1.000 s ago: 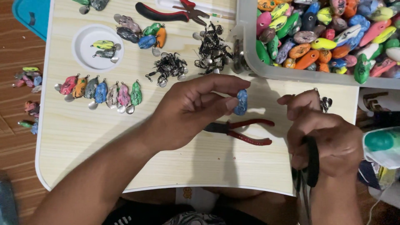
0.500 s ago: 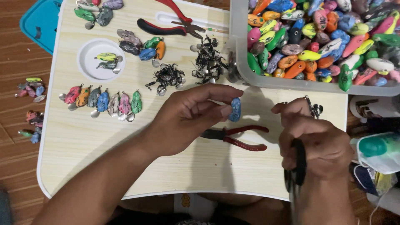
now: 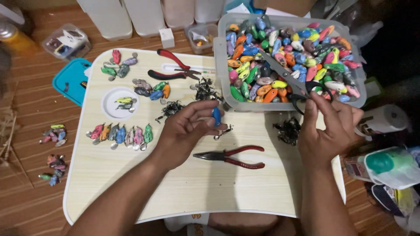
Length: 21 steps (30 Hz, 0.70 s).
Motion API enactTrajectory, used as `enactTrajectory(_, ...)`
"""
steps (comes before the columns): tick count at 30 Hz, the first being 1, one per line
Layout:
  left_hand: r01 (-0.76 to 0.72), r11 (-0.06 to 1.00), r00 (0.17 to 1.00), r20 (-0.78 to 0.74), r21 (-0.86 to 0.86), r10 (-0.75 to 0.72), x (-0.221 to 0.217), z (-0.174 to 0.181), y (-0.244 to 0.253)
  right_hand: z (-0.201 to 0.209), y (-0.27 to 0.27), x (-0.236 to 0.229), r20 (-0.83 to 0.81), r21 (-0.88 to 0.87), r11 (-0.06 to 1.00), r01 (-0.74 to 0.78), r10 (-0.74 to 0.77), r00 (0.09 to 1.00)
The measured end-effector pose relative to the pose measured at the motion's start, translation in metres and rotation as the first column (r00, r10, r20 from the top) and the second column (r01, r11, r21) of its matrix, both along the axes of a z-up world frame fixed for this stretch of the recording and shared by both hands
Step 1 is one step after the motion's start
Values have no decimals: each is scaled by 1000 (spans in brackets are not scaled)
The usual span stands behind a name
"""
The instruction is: Assembling soft plastic fishing lures by attaching hook assemblies and trimming excess material with scissors
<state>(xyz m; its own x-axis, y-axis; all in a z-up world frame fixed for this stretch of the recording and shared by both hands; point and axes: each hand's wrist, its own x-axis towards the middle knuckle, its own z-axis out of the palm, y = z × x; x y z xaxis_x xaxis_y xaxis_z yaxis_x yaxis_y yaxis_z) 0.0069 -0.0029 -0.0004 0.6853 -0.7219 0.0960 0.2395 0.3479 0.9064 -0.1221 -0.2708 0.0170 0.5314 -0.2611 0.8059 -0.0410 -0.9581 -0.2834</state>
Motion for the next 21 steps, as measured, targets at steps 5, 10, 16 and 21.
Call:
enactTrajectory(5, -5, 998, 1000, 19, 59, 4, 3, 3, 0, 10, 9, 5, -48, -49, 998, 42, -45, 998)
enactTrajectory(10, -72, 997, 987, 146, 28, 67, 7, 10, 1, 13, 13, 9, -58, -67, 996, 56, -60, 997)
enactTrajectory(16, -405, 914, 771, 536, -4, 344, 7, 45, -19, 2, 0, 16, 53, -147, 989, -15, 23, 998)
enactTrajectory(21, -491, 864, 303, 908, -110, 288, 42, 54, -59, -5, -4, 20, 77, -137, 991, 1, 10, 997)
